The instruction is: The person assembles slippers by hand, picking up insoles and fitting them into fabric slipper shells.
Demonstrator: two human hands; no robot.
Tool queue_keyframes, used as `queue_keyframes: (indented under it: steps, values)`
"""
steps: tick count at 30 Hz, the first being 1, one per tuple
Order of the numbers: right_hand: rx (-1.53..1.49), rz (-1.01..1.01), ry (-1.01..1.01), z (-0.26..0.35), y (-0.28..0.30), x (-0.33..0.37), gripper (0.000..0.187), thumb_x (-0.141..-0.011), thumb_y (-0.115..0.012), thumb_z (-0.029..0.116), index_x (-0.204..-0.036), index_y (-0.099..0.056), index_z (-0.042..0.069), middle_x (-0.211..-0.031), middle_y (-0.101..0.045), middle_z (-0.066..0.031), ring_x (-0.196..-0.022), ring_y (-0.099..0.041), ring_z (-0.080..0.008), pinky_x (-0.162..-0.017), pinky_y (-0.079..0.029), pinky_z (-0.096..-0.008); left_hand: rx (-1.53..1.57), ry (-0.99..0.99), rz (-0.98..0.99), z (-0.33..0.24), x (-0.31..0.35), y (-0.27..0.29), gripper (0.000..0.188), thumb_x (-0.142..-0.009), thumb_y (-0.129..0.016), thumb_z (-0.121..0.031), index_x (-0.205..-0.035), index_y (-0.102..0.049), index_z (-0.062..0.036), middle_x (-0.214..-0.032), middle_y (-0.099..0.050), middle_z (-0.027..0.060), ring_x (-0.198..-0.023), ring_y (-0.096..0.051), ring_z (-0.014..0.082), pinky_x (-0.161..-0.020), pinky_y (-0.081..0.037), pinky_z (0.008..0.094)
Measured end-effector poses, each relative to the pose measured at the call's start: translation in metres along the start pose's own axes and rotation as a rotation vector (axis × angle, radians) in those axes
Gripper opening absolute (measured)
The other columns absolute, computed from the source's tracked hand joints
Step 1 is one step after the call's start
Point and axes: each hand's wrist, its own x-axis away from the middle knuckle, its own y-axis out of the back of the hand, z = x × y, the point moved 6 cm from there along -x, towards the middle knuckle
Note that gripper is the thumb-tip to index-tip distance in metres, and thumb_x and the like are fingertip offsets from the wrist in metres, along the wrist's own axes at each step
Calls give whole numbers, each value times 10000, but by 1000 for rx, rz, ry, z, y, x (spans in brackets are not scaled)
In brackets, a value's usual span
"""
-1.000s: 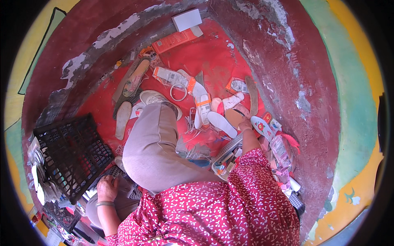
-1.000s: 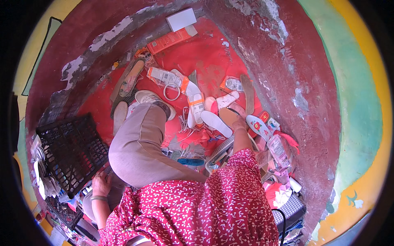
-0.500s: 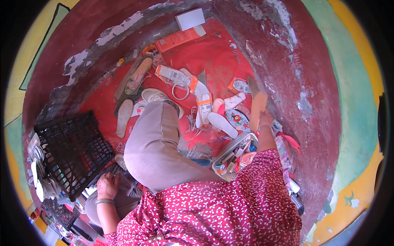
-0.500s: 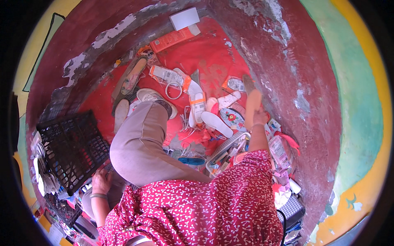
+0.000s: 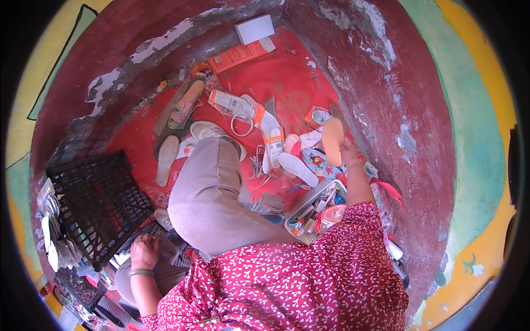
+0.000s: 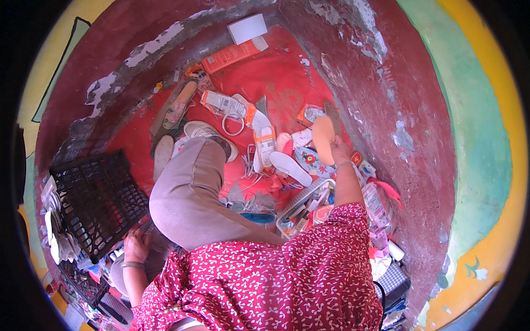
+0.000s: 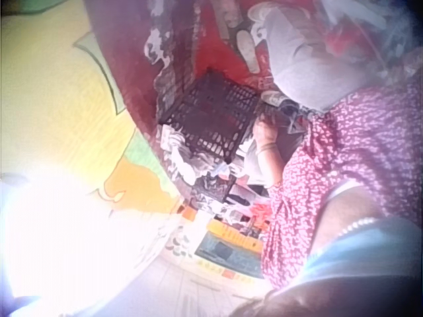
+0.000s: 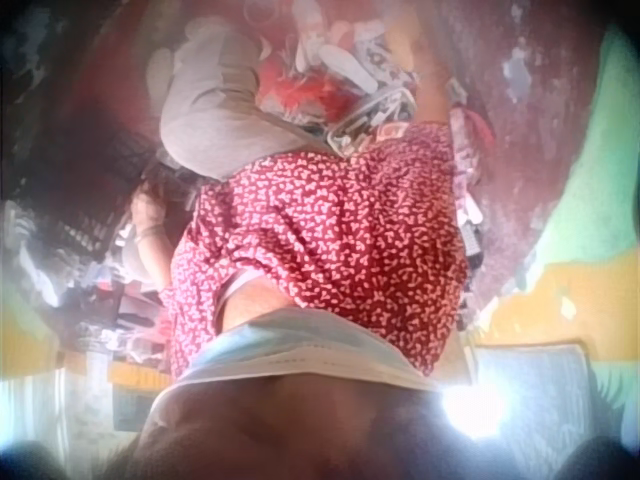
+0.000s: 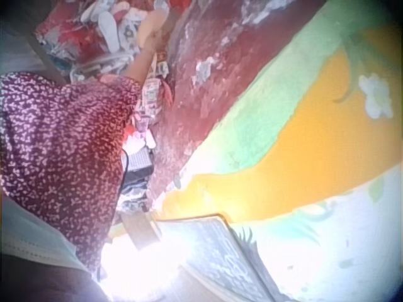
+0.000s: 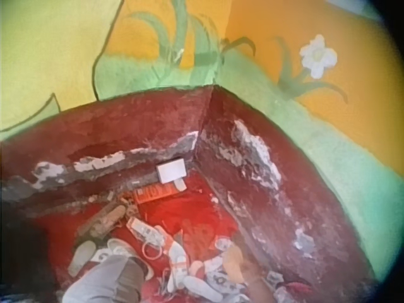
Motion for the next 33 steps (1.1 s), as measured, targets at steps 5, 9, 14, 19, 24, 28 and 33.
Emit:
queue_keyframes:
  steps: [5, 9, 14, 19, 24, 28, 33]
  values:
    - [205, 167, 77, 36, -49, 33, 256, -856, -561, 105, -1111, -577, 85, -969, -655, -139, -947, -623, -252, -848, -474, -331, -25, -14, -27, -3, -1, 9, 237, -804, -602, -272, -782, -595, -35, -839, -618, 166, -842, -595, 344, -742, -475, 436]
    - [503, 204, -7, 121, -86, 21, 350, -819, -590, 159, -1156, -548, 77, -1155, -578, -198, -1108, -551, -306, -949, -430, -369, 29, -45, -66, -12, -2, 17, 244, -811, -595, -280, -777, -596, -39, -819, -619, 167, -813, -597, 345, -729, -477, 436]
    - [403, 179, 366, 271, -191, 0, 489, -804, -613, 248, -1227, -488, 35, -1263, -499, -202, -1165, -495, -326, -973, -414, -388, 38, -3, -78, -6, 2, 26, 236, -808, -595, -274, -774, -602, -41, -809, -622, 160, -806, -599, 331, -725, -482, 429]
    - [479, 262, 440, 364, -270, -21, 724, -757, -648, 444, -1317, -393, 64, -1290, -457, -196, -1234, -420, -329, -1005, -387, -398, 94, -24, -109, 4, 3, 31, 227, -803, -601, -264, -753, -613, -43, -793, -618, 149, -802, -595, 324, -712, -485, 419]
    - [531, 241, 267, 380, -282, -21, 875, -686, -653, 574, -1357, -312, 126, -1267, -470, -156, -1237, -408, -318, -989, -390, -433, 122, -45, -134, 9, 8, 29, 221, -794, -618, -258, -727, -613, -48, -763, -603, 124, -761, -583, 299, -680, -485, 391]
    - [723, 300, 360, 369, -290, -8, 485, -765, -613, 300, -1207, -531, 116, -1160, -562, -160, -1121, -516, -325, -916, -444, -415, 145, -82, -133, 7, 6, 39, 205, -779, -632, -238, -721, -606, -43, -753, -597, 132, -748, -582, 302, -671, -481, 394]
    - [621, 363, 468, 313, -295, 24, 240, -757, -591, 177, -960, -675, 81, -1028, -620, -182, -1036, -570, -337, -879, -463, -388, 190, -106, -188, 6, 4, 48, 180, -732, -663, -183, -757, -578, -26, -755, -584, 147, -722, -580, 327, -646, -478, 410]
